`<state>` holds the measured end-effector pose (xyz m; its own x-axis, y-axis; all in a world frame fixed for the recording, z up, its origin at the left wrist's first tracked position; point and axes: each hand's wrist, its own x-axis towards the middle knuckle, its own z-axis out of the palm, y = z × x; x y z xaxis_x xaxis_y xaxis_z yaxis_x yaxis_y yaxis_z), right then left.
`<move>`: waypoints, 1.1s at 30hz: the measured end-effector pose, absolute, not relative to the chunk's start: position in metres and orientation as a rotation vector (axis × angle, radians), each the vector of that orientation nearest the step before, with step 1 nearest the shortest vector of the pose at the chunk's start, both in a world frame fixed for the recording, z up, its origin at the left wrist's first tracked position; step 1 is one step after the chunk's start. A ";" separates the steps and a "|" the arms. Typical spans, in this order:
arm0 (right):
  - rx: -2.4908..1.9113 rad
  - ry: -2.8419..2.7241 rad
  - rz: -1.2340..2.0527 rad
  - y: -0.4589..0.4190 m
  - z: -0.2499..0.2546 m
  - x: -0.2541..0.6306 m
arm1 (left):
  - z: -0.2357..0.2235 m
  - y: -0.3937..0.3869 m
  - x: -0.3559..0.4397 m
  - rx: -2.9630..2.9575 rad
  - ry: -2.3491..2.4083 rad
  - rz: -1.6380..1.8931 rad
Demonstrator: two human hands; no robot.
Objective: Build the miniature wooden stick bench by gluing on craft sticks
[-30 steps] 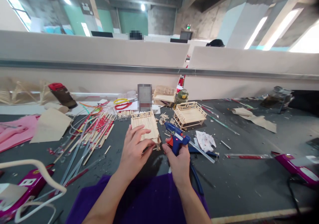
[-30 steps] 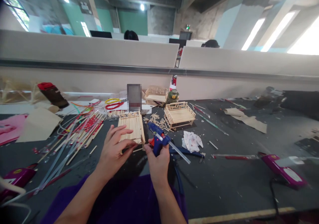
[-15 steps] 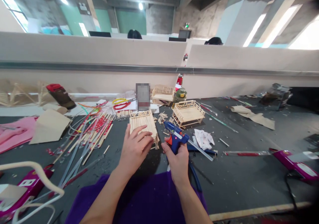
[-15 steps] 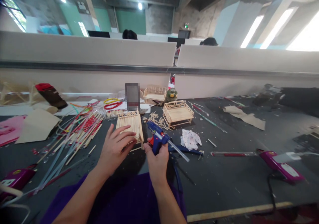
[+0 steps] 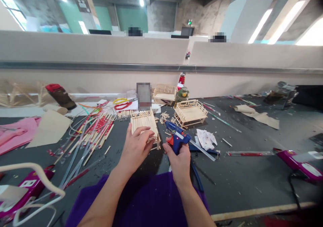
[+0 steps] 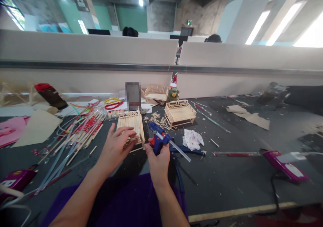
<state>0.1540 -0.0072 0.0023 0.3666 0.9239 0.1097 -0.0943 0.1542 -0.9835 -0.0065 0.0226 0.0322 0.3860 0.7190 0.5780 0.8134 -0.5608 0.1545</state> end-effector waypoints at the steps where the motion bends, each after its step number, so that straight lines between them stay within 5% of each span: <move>1: -1.178 -0.913 0.898 -0.007 0.003 0.154 | 0.032 0.023 -0.006 -2.481 -1.392 -0.911; 33: -1.179 -0.939 0.874 -0.006 0.003 0.154 | 0.041 0.025 -0.004 -2.568 -1.506 -0.831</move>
